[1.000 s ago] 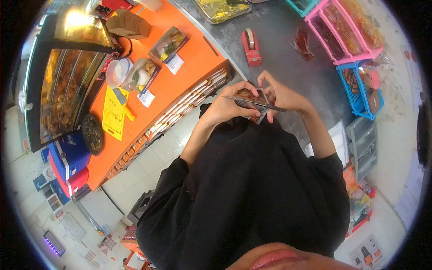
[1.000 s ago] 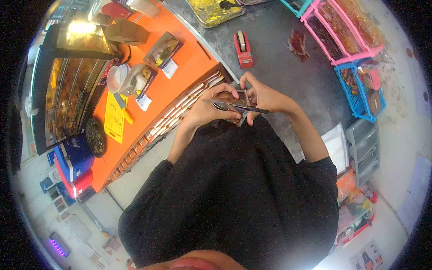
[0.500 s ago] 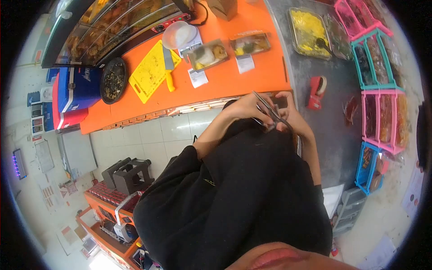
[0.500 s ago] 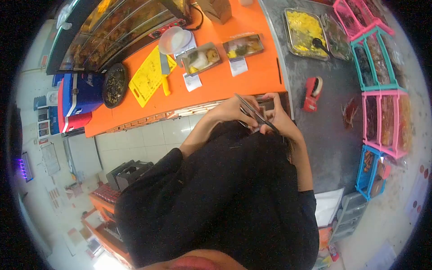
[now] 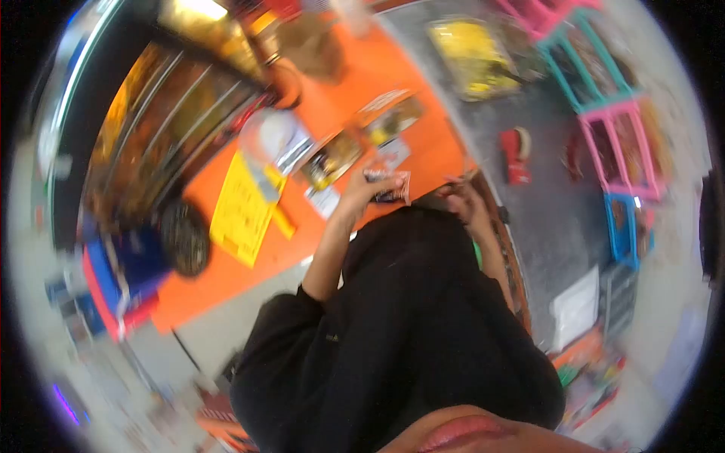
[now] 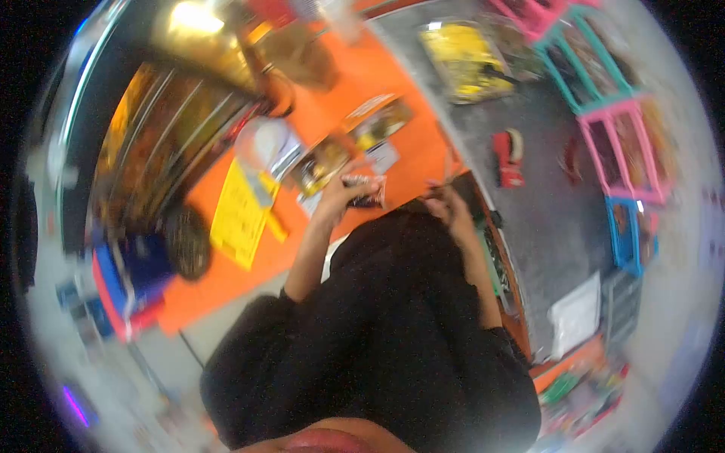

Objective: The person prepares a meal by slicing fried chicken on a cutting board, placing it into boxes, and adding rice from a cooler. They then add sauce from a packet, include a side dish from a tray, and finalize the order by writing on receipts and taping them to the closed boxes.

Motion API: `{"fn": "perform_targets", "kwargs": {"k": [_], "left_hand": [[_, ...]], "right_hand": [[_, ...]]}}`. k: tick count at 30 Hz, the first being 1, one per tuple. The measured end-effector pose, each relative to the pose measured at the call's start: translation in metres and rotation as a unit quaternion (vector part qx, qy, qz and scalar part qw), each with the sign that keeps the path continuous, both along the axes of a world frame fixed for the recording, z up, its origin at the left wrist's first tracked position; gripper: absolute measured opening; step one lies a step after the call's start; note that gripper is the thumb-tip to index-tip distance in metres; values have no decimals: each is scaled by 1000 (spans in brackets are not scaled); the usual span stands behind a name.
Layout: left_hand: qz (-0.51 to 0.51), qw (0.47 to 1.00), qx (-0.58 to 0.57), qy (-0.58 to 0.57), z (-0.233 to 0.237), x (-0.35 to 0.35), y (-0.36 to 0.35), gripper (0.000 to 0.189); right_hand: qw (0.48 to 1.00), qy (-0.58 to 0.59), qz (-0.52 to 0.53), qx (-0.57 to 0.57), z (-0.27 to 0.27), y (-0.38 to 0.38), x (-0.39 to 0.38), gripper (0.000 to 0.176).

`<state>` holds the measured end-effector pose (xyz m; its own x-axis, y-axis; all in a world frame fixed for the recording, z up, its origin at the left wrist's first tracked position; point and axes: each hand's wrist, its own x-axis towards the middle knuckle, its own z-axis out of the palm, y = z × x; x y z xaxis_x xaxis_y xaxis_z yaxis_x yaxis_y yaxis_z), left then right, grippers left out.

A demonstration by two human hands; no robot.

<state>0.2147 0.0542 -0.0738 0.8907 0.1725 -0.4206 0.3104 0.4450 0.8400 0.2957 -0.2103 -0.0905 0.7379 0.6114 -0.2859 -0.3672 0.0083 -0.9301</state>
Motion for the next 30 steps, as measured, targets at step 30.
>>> {"fn": "perform_targets", "kwargs": {"k": [30], "left_hand": [[-227,940,81,-241,-82,608,-374,71]], "right_hand": [[653,-13,-537,-533,-116,-327,161,50]]}}
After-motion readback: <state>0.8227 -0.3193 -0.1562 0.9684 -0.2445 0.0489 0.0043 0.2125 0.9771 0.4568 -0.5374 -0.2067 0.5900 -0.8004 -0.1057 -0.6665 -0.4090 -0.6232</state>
